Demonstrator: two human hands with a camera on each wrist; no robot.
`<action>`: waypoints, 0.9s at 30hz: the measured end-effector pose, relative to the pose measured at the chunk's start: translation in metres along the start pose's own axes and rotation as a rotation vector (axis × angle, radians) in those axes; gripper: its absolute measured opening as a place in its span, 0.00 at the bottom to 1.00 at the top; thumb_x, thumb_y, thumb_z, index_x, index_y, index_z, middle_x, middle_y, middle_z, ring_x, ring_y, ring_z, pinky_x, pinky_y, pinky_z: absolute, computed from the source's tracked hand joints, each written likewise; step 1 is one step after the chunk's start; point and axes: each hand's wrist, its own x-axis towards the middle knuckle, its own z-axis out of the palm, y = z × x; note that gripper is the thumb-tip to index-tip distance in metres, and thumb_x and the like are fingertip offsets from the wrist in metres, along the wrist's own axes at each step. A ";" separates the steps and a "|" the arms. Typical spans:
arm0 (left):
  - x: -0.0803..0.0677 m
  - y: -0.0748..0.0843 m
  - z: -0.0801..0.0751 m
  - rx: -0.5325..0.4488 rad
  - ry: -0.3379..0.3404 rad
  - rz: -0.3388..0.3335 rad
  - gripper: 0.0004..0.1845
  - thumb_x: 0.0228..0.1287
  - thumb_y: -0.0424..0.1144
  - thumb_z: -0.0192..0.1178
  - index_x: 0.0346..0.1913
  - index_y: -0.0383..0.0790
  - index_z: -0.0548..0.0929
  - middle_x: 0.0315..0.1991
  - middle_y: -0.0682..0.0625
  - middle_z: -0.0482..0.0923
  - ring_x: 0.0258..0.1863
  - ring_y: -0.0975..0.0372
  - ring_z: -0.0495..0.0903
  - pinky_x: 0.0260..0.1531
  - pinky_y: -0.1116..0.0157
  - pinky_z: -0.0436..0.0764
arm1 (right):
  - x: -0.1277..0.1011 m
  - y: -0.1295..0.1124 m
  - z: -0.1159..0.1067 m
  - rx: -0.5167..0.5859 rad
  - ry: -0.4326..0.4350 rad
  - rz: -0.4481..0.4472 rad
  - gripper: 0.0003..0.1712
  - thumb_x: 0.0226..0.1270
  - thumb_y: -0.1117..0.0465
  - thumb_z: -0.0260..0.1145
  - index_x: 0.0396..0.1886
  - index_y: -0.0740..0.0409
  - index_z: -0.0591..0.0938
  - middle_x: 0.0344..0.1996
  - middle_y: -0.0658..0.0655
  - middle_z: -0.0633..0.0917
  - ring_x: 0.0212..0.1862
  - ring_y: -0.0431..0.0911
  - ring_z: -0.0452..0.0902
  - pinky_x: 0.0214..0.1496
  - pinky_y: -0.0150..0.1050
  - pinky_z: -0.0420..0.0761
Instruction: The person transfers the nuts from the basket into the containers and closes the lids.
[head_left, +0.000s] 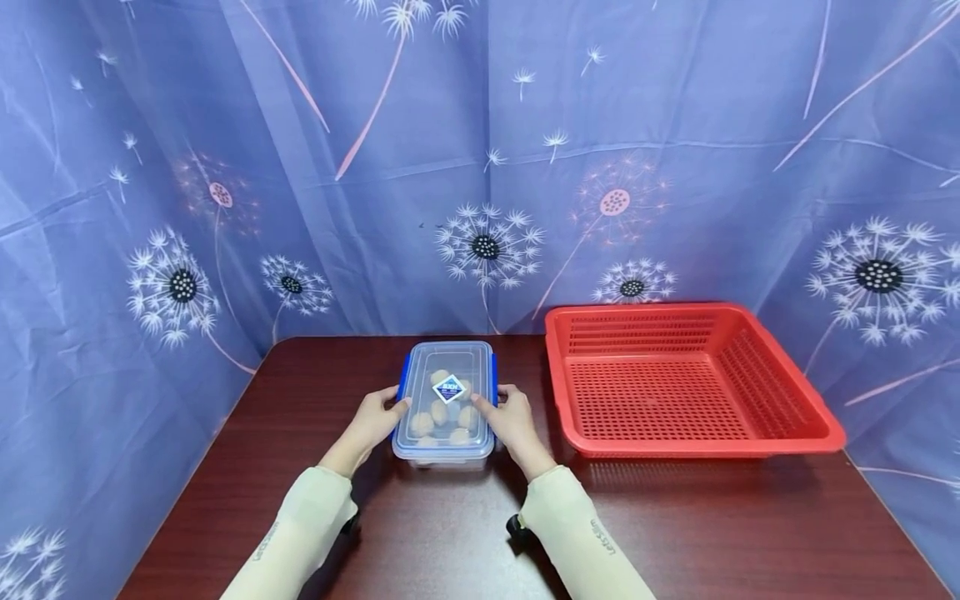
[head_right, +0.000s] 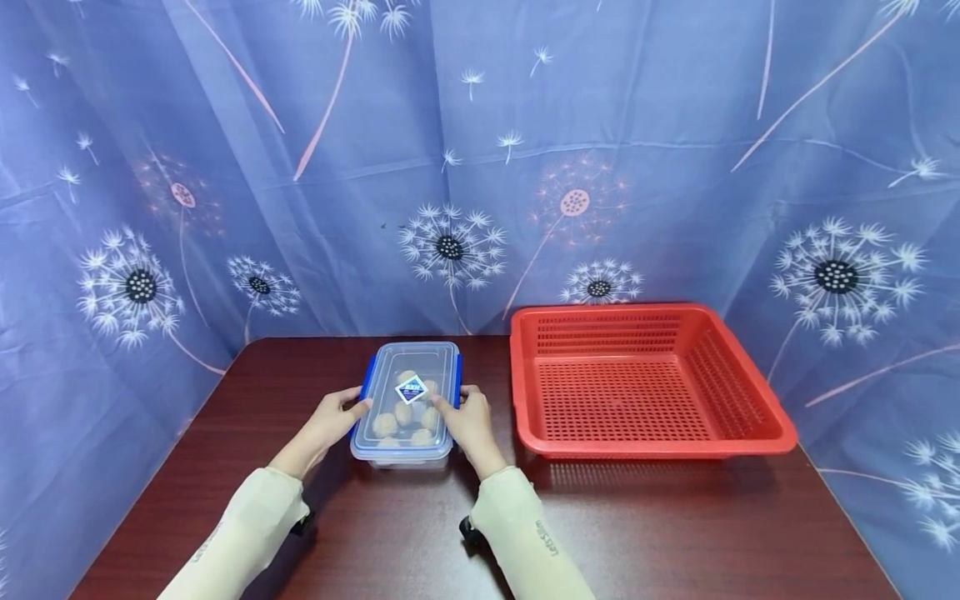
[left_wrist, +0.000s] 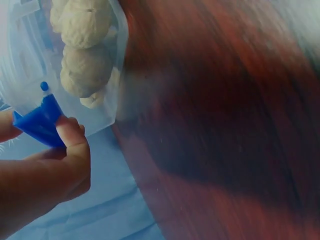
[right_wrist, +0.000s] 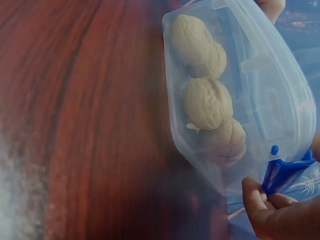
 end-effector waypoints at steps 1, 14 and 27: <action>0.000 0.000 0.000 0.003 0.002 -0.009 0.27 0.71 0.35 0.52 0.67 0.22 0.64 0.61 0.30 0.70 0.53 0.49 0.77 0.56 0.54 0.77 | 0.000 0.001 0.001 -0.014 0.001 -0.021 0.28 0.59 0.62 0.70 0.52 0.80 0.74 0.37 0.71 0.83 0.38 0.55 0.82 0.40 0.44 0.85; -0.007 0.008 0.002 0.187 0.056 0.049 0.27 0.69 0.33 0.51 0.65 0.18 0.63 0.56 0.25 0.68 0.59 0.43 0.67 0.65 0.48 0.64 | -0.009 0.001 0.005 -0.280 0.014 -0.237 0.24 0.64 0.60 0.65 0.49 0.78 0.78 0.37 0.73 0.84 0.40 0.59 0.82 0.46 0.52 0.82; -0.010 0.002 0.000 0.146 0.059 0.090 0.28 0.70 0.37 0.52 0.64 0.18 0.64 0.56 0.25 0.68 0.57 0.43 0.69 0.63 0.49 0.68 | -0.013 -0.014 0.010 -0.587 -0.015 -0.246 0.31 0.68 0.61 0.60 0.56 0.89 0.67 0.44 0.81 0.75 0.46 0.69 0.77 0.53 0.56 0.78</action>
